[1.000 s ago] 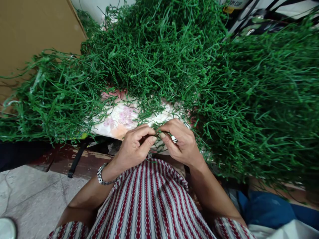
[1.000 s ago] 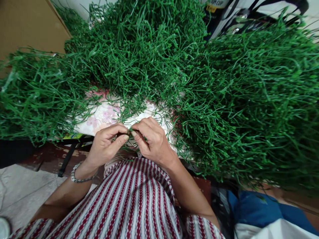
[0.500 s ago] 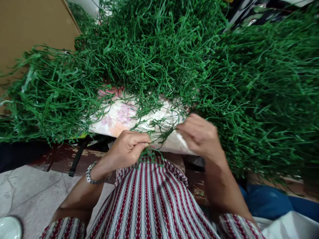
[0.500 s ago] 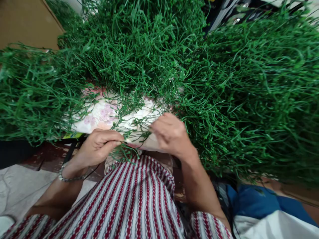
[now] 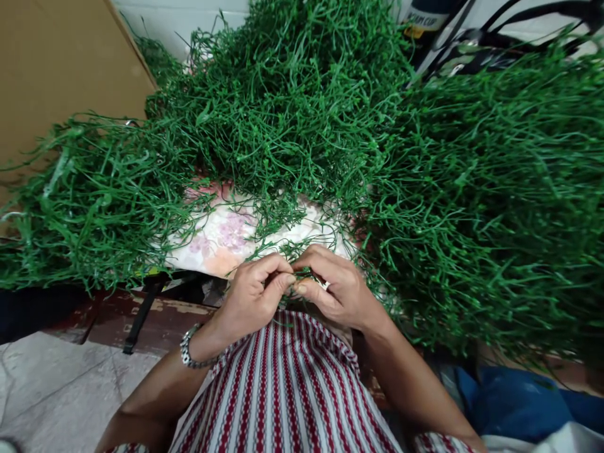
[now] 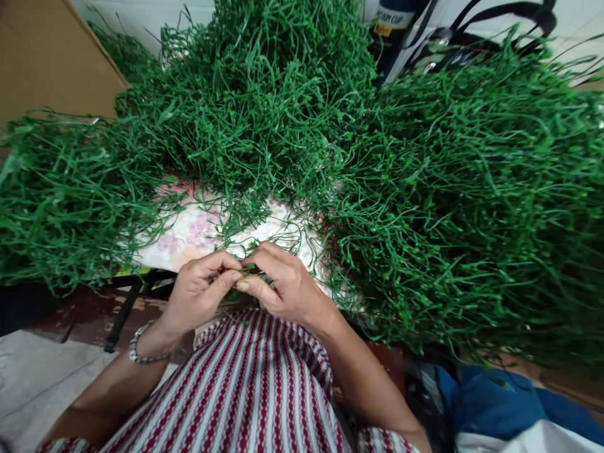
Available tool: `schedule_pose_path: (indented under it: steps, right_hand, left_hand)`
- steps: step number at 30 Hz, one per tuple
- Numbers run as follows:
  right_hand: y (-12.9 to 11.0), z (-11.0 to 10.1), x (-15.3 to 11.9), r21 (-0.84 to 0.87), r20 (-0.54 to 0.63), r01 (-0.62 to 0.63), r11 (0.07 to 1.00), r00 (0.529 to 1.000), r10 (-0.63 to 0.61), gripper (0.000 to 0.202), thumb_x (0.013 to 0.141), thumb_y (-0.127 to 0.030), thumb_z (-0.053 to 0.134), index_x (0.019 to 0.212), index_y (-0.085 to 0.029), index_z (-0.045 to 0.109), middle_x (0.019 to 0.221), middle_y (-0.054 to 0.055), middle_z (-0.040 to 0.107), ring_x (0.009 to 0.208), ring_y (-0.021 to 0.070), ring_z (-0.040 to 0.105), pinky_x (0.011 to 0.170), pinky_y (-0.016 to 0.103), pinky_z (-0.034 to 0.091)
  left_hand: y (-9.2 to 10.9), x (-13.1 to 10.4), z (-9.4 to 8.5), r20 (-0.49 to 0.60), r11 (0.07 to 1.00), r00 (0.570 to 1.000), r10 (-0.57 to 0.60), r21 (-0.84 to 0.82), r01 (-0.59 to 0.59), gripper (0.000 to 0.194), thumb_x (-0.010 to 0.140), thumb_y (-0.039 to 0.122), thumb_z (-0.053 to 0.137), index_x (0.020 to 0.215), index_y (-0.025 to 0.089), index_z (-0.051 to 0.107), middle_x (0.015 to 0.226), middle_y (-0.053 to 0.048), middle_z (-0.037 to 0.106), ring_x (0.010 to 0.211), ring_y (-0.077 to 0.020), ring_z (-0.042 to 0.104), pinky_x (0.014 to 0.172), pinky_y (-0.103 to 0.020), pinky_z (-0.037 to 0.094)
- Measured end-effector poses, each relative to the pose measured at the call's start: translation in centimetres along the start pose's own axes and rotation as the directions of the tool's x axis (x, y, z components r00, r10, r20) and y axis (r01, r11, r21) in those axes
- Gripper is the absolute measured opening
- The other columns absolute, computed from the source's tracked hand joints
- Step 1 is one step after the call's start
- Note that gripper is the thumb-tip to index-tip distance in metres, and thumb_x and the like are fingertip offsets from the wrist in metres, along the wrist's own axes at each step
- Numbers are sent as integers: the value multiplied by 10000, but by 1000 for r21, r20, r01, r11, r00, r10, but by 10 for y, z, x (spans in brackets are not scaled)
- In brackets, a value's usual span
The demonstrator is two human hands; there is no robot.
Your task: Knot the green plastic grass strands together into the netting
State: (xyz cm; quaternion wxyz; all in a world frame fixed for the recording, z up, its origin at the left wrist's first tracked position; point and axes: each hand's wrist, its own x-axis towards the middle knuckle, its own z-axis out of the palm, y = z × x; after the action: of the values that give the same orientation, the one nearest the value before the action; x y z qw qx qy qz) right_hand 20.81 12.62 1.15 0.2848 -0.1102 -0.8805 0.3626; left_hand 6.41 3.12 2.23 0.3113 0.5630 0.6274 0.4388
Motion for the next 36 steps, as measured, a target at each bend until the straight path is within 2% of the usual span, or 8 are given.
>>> schedule_pose_path:
  steps: [6,11,13,18,23,27,31,36]
  right_hand:
    - [-1,-4,-4,-145,82,98,984,993,-87,220,884,-255,445,733,-140,555,684,45,527,683,140,474,628,274,406]
    - [-1,-21,-5,-83,314,198,977,935,-163,229,854,-138,407,668,-158,540,624,18,504,638,125,457,668,278,421]
    - [1,-29,-5,-35,314,165,986,938,-146,205,861,-151,421,706,-160,554,637,17,521,652,124,478,662,272,424]
    - [0,-21,-1,13,-32,-62,998,998,62,156,890,-218,438,829,-152,565,720,33,573,671,110,524,616,239,419]
    - [3,-13,-5,150,-5,-167,974,985,170,228,904,-286,422,819,-150,584,713,19,587,647,101,542,573,218,419]
    - [-1,-29,-12,74,-325,-241,968,911,252,170,891,-236,442,837,-168,588,675,-1,553,556,89,485,502,220,370]
    - [-12,-13,-7,-165,-166,-93,982,984,66,121,832,-240,540,905,-152,579,749,37,560,655,130,489,572,260,397]
    - [-6,18,-2,-224,-118,-33,974,993,7,157,861,-182,453,717,-154,508,628,13,439,597,122,410,530,250,346]
  left_hand:
    - [2,3,-6,201,956,971,129,236,-176,175,834,164,410,663,176,441,586,32,430,551,-96,403,543,-234,301]
    - [5,7,-24,511,900,834,206,235,-367,225,789,96,410,577,174,401,544,27,402,548,-109,366,550,-265,272]
    - [5,9,-30,557,928,809,189,168,-333,242,794,94,405,566,170,427,536,24,412,545,-105,380,550,-258,290]
    - [1,16,-26,295,999,955,27,17,-33,196,813,186,463,621,164,491,544,34,453,525,-85,409,499,-217,296]
    - [-5,18,-18,228,998,973,32,43,-43,181,810,177,463,632,160,487,547,41,439,526,-79,402,519,-212,308]
    - [-6,16,-18,187,999,981,-44,15,42,175,797,173,483,623,157,486,552,38,433,538,-80,399,520,-209,309]
    - [-4,13,-8,94,988,992,-83,-121,94,171,807,212,501,645,156,505,583,28,449,568,-86,414,533,-203,336]
    - [-3,12,-6,74,989,996,-51,-138,60,184,825,233,482,657,160,496,588,25,458,560,-89,427,535,-210,347]
